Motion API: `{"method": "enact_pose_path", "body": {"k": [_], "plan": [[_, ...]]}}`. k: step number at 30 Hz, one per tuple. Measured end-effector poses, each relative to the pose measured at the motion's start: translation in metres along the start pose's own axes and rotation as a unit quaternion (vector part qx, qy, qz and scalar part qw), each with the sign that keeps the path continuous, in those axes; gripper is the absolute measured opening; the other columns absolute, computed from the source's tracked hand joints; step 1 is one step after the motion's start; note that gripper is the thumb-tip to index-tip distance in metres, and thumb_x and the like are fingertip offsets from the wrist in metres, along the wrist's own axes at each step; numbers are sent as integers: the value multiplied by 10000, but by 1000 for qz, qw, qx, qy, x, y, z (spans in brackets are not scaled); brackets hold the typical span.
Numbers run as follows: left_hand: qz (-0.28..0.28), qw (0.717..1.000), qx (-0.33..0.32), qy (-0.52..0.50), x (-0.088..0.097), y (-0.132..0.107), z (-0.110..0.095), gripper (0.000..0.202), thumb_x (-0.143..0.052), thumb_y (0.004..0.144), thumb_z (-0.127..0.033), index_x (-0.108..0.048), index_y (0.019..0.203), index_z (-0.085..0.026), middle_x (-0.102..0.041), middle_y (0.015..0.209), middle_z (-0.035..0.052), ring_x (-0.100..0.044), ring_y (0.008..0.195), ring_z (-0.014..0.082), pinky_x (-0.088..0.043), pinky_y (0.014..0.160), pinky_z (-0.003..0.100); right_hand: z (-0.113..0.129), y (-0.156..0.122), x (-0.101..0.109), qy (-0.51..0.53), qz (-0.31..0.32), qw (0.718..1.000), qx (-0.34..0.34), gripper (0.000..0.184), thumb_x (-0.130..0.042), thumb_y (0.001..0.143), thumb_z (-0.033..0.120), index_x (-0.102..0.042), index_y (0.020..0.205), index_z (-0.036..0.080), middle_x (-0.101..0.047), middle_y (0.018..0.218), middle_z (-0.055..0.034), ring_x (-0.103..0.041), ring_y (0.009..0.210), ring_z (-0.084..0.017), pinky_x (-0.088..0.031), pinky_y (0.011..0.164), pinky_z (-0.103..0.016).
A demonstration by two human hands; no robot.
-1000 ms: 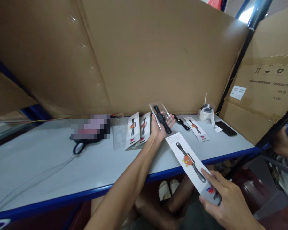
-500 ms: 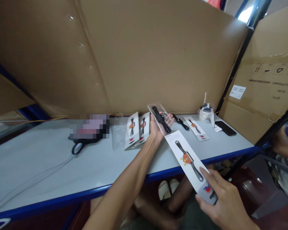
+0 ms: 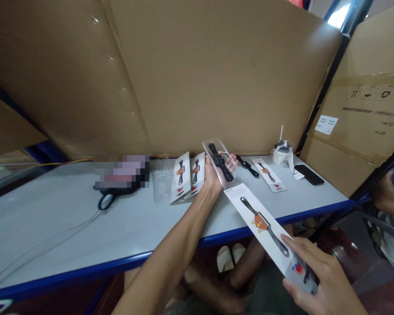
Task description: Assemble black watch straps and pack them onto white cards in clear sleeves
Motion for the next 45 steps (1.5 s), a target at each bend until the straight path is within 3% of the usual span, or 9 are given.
{"method": "enact_pose_path", "body": {"k": [7, 12, 21, 27, 35, 41, 45], "plan": [[25, 999, -5, 39, -10, -9, 2, 518, -387, 1026, -611, -686, 1015, -188, -770, 1025, 157, -748, 1083, 302, -605, 962, 507, -30, 3, 3, 142, 29, 985, -93, 494, -669, 871, 425, -748, 1326, 250, -751, 1275, -138, -742, 1117, -336, -624, 914, -461], [35, 998, 1, 51, -11, -8, 4, 525, -384, 1027, -622, -673, 976, -185, -766, 1066, 167, -739, 1115, 297, -596, 983, 494, -40, 3, 2, 175, 25, 979, -105, 501, -647, 901, 485, -748, 1323, 233, -734, 1309, -144, -709, 1196, -348, -574, 1011, -506], [24, 999, 13, 23, -6, -5, 3, 480, -432, 1022, -581, -674, 928, -178, -771, 1008, 157, -752, 1060, 299, -609, 943, 493, -10, 5, -6, 40, 8, 999, -36, 542, -651, 842, 295, -699, 1379, 248, -742, 1288, -106, -761, 1080, -256, -641, 895, -350], [11, 1000, 29, 2, 0, 0, 6, 527, -422, 1014, -607, -701, 957, -164, -775, 1017, 167, -756, 1027, 312, -624, 882, 484, -10, 0, -16, -53, -35, 998, -15, 624, -664, 816, 301, -637, 1437, 251, -726, 1279, -109, -780, 964, -254, -668, 793, -357], [14, 1000, 19, 9, -1, 1, 7, 571, -356, 1030, -609, -705, 1089, -162, -768, 1077, 177, -750, 1046, 297, -611, 921, 489, -7, -1, -27, -146, -54, 988, 15, 630, -630, 831, 296, -592, 1457, 247, -731, 1209, -118, -769, 792, -247, -652, 617, -353], [10, 1000, 16, 17, 5, 4, 6, 532, -397, 1017, -617, -684, 923, -179, -765, 1053, 164, -747, 1051, 296, -610, 916, 485, -5, -5, -41, -183, -43, 982, 23, 650, -626, 825, 329, -572, 1467, 245, -748, 1143, -102, -744, 667, -228, -609, 520, -332], [11, 999, 19, 30, 7, 5, 11, 549, -396, 1008, -642, -671, 889, -183, -757, 1019, 169, -745, 1044, 306, -613, 901, 491, 6, 5, -44, -201, -67, 977, 26, 620, -621, 834, 344, -595, 1442, 225, -751, 1148, -117, -760, 704, -238, -577, 488, -302]]}}
Point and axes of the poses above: each hand's wrist, its own y-axis towards the middle knuckle, its own x-axis out of the back of the hand, z = x × y, the point moved 9 cm from there along y, towards the middle knuckle
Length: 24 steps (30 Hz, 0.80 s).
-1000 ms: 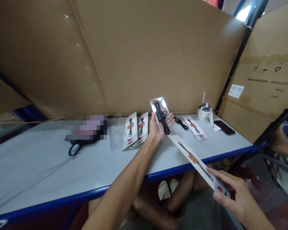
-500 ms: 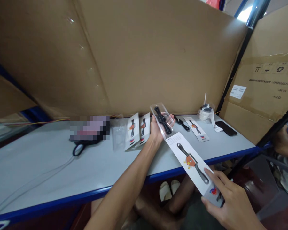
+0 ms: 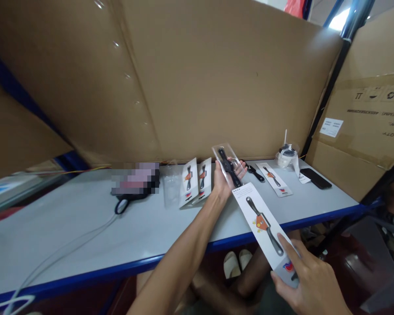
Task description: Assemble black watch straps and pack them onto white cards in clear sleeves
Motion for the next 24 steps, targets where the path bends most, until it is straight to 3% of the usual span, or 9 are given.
{"method": "enact_pose_path", "body": {"k": [7, 16, 24], "plan": [[23, 1000, 4, 0, -5, -1, 4, 511, -427, 1009, -613, -657, 831, -192, -758, 932, 140, -751, 1013, 291, -617, 904, 477, 3, 28, 2, -12, -1, 1000, -21, 570, -636, 866, 363, -618, 1422, 241, -752, 1140, -100, -769, 757, -248, -608, 569, -320], [-3, 999, 8, -35, -3, -2, -1, 523, -403, 1010, -619, -633, 792, -204, -768, 979, 155, -747, 1052, 290, -621, 905, 470, -7, -10, 12, -5, -41, 999, 33, 561, -567, 893, 324, -567, 1445, 223, -747, 1108, -97, -754, 653, -211, -565, 449, -273], [3, 1000, -5, -29, -6, -5, -4, 504, -423, 1005, -619, -634, 817, -201, -768, 984, 148, -745, 1074, 294, -613, 929, 492, -5, -11, 17, 0, -47, 998, 32, 585, -588, 865, 333, -570, 1442, 239, -755, 1105, -93, -762, 663, -219, -567, 447, -270]]}}
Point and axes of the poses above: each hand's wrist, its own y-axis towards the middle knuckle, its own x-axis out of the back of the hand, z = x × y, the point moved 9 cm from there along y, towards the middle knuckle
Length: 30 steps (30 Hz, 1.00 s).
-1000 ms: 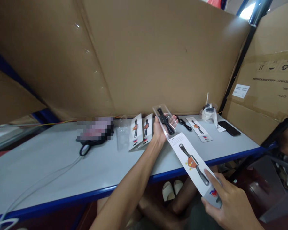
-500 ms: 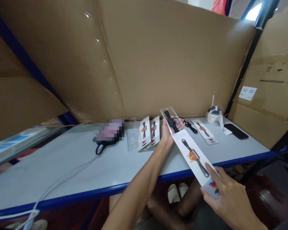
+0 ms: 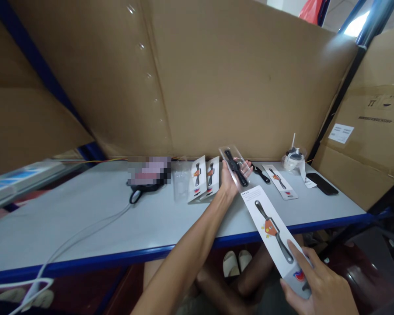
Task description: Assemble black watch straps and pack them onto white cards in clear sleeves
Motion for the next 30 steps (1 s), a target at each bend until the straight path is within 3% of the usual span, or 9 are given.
{"method": "enact_pose_path", "body": {"k": [8, 14, 19, 26, 30], "plan": [[3, 1000, -2, 12, 3, 2, 4, 517, -413, 1008, -625, -654, 842, -199, -762, 996, 148, -754, 1028, 285, -608, 936, 495, 3, 12, -11, -8, 33, 999, -31, 560, -588, 869, 347, -611, 1422, 254, -751, 1079, -89, -741, 652, -223, -533, 452, -281], [-3, 1000, -10, 17, 6, 4, 11, 504, -437, 1008, -615, -656, 857, -187, -760, 953, 140, -757, 985, 289, -606, 921, 505, 6, 49, -26, -15, 65, 995, -77, 528, -643, 863, 372, -628, 1370, 224, -765, 1138, -104, -758, 706, -236, -559, 573, -307], [-2, 1000, -19, 18, 7, 4, 11, 533, -391, 1022, -621, -655, 883, -179, -758, 921, 148, -761, 990, 312, -591, 934, 534, 4, 84, -40, 6, 61, 992, -110, 584, -660, 870, 381, -562, 1417, 200, -769, 1160, -129, -769, 796, -264, -537, 619, -314], [-12, 999, 11, 48, 10, 4, 21, 722, -318, 999, -698, -729, 1113, -116, -778, 997, 204, -748, 1030, 350, -589, 950, 521, 4, 124, -56, 34, 26, 990, -134, 579, -652, 894, 392, -540, 1432, 210, -773, 1144, -121, -756, 862, -292, -530, 662, -345], [0, 998, 7, 59, 8, 5, 23, 779, -281, 1001, -699, -718, 1185, -81, -769, 1075, 236, -730, 1089, 365, -579, 977, 522, 3, 123, -52, 103, -63, 988, -99, 492, -545, 993, 415, -535, 1437, 202, -729, 1248, -144, -719, 1053, -307, -569, 793, -392]]}}
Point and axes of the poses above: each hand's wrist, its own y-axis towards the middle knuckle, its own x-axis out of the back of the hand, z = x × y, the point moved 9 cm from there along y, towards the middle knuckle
